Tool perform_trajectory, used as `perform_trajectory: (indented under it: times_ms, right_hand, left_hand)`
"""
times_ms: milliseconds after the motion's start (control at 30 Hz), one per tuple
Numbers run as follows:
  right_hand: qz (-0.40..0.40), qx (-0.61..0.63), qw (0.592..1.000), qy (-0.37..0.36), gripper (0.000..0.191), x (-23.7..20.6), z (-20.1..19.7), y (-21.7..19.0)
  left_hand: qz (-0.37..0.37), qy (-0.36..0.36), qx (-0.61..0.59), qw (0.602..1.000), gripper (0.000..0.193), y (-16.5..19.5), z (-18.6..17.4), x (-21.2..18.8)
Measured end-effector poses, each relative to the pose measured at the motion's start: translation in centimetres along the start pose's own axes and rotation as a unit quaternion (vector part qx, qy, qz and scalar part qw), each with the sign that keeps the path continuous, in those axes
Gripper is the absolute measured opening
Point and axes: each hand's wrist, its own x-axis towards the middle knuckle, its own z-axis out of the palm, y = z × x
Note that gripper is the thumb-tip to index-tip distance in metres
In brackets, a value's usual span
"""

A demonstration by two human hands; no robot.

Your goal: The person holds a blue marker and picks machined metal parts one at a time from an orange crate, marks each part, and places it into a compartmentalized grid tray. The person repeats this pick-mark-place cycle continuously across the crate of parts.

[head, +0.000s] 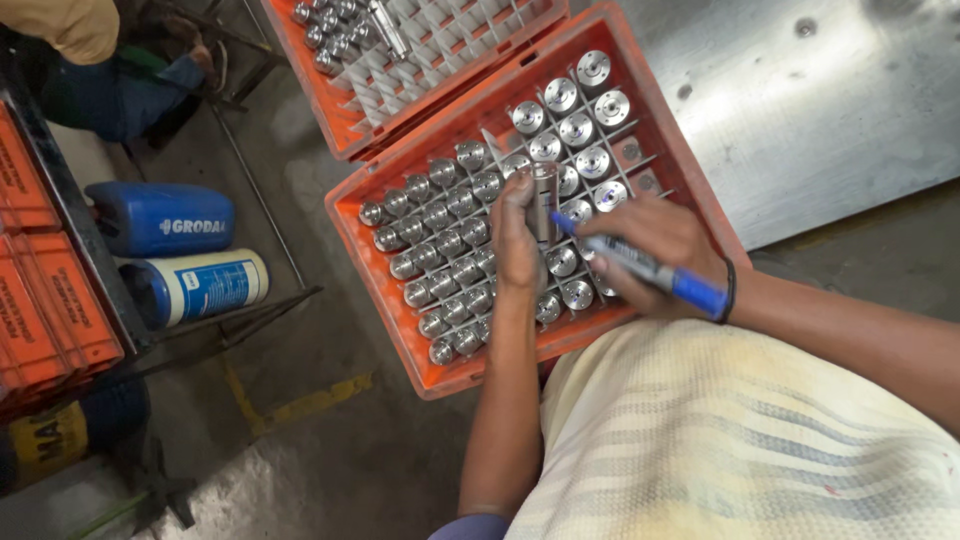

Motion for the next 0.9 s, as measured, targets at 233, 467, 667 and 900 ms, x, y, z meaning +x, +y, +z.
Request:
perform_trajectory:
  times_ms: [233,467,667,900]
  right_hand:
    - [0.034,0.023,0.999,-0.011,0.02,-1.5,0.5,-0.1]
    - [0.047,0.06,0.997,-0.009,0.025,-1.4,0.7,-0.6]
    - [0.087,0.071,0.993,0.027,0.025,-0.9,0.0,-0.4]
    - [0.1,0.061,0.993,0.016,0.023,-0.7,-0.4,0.1]
  left_hand:
    - [-0.05,0.022,-0.033,0.998,0.034,0.4,0.0,-0.6]
    - [-0.036,-0.055,-0.128,0.99,0.031,2.2,0.2,0.1]
    - [0.227,0.08,0.547,0.802,0.064,6.2,-2.1,2.4]
    - [0.001,0.182,0.657,0.732,0.056,6.5,-3.4,5.5]
